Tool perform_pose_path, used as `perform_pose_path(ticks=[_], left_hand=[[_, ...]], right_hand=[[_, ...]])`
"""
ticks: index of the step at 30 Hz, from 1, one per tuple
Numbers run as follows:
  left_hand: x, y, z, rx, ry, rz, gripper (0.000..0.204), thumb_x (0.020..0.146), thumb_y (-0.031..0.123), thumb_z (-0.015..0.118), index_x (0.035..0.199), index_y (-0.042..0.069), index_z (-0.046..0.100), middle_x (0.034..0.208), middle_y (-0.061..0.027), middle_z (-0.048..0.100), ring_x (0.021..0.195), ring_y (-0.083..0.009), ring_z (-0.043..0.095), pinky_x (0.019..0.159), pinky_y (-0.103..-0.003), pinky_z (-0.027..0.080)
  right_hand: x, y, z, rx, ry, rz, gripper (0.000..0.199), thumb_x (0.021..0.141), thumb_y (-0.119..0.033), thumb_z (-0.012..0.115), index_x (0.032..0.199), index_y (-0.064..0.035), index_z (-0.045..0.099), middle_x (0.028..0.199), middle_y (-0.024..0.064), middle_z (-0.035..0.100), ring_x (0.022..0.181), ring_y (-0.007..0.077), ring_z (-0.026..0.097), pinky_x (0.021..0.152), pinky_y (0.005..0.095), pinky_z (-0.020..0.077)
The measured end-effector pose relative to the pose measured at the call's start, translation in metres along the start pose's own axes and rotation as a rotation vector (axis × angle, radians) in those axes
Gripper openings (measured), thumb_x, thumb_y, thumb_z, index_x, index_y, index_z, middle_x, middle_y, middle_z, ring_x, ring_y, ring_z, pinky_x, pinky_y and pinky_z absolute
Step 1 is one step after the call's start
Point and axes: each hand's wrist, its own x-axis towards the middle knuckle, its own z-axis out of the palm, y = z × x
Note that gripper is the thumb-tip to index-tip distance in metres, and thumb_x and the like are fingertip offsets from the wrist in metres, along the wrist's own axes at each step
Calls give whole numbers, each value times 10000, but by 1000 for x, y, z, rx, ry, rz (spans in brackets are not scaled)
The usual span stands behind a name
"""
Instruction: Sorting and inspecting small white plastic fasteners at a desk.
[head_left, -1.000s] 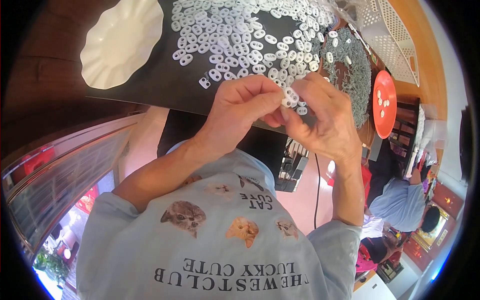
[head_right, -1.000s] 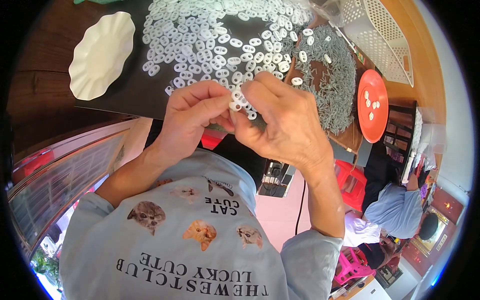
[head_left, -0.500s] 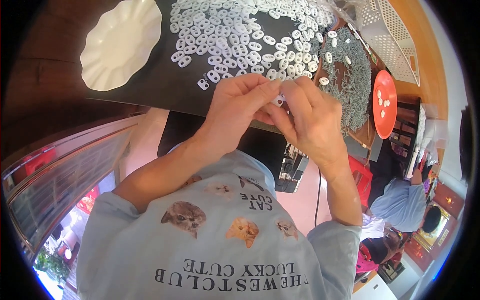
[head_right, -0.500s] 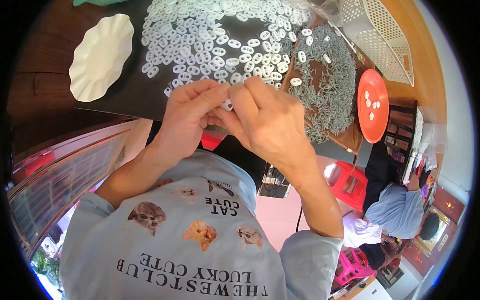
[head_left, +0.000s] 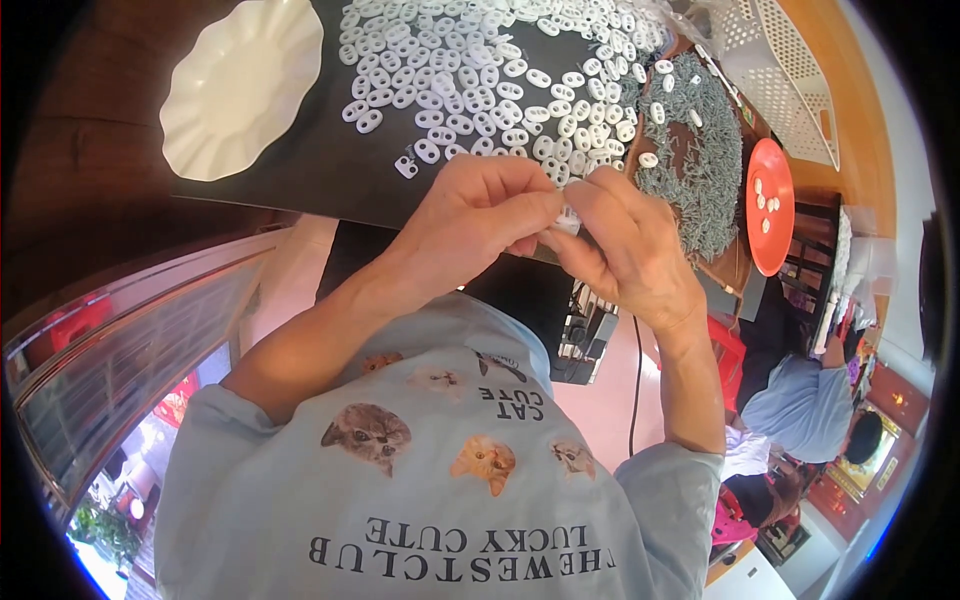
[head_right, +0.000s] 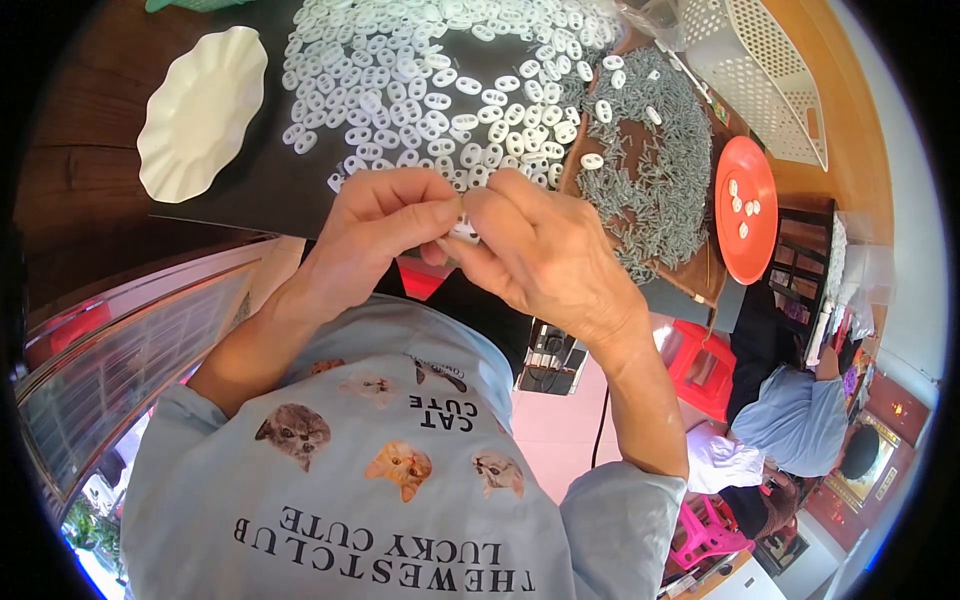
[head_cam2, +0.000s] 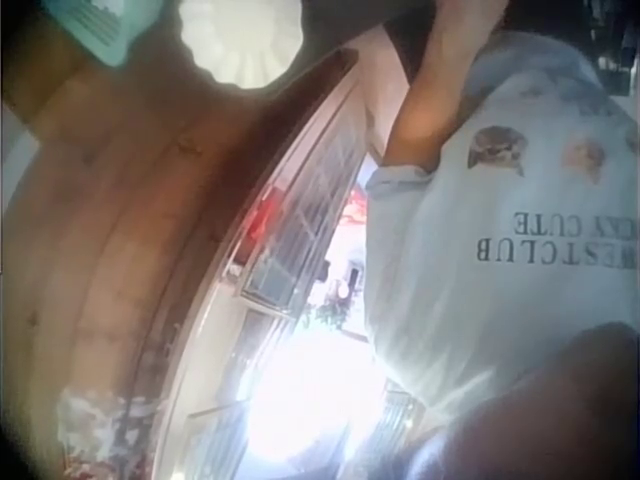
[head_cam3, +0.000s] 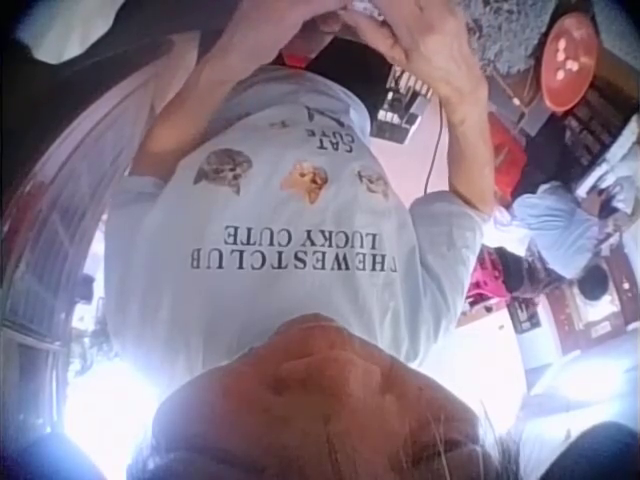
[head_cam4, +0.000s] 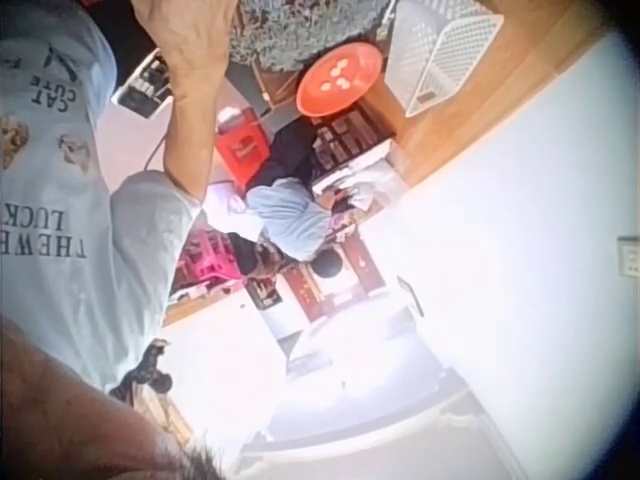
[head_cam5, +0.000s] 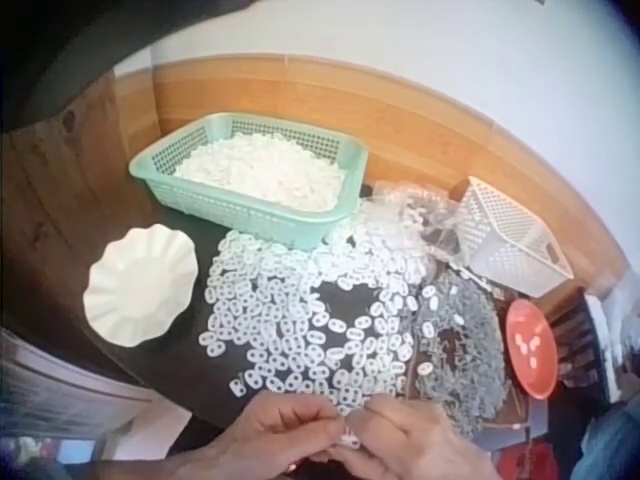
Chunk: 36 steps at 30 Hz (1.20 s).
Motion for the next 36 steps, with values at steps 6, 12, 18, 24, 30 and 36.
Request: perform_pose_path(ticks=[6,12,18,24,30,36], left_hand=[[1,3,2,-56,21,-11,176,902,164,582,813,19,630,697,14,563,632,-41,498,563,-207,401],[-1,2,5,-22,17,-62,205,905,140,507,726,43,532,644,34,460,589,-40,408,527,-216,325],[-6,8,12,5,9,-67,201,896,119,458,711,40,465,649,35,410,591,-44,345,512,-235,286],[-5,10,10,54,-54,-10,207,886,110,441,692,41,458,631,40,399,585,-41,334,502,-239,276],[-6,9,12,35,-50,-71,207,883,101,447,687,39,470,630,45,407,582,-35,341,500,-235,279],[-6,13,6,93,-74,-29,209,899,122,477,708,40,492,627,49,415,592,-33,361,508,-230,294]], right_hand=[[2,-5,0,-75,1,-3,324,761,-181,737,956,-4,550,778,120,521,595,304,552,515,384,456],[-4,-6,9,-136,-41,55,324,794,-207,706,954,-4,511,818,144,526,666,330,570,566,417,460],[-6,-10,12,-18,-56,93,304,806,-184,698,933,0,492,801,151,506,654,350,549,557,428,448],[-5,-12,10,57,-33,73,298,811,-176,696,909,3,479,766,143,497,623,345,538,530,423,431],[-8,-11,13,16,-30,43,285,806,-147,694,892,11,473,756,135,489,599,328,532,511,414,419],[-10,-11,10,92,-32,68,251,827,-149,671,922,3,495,782,137,510,630,303,554,537,374,429]])
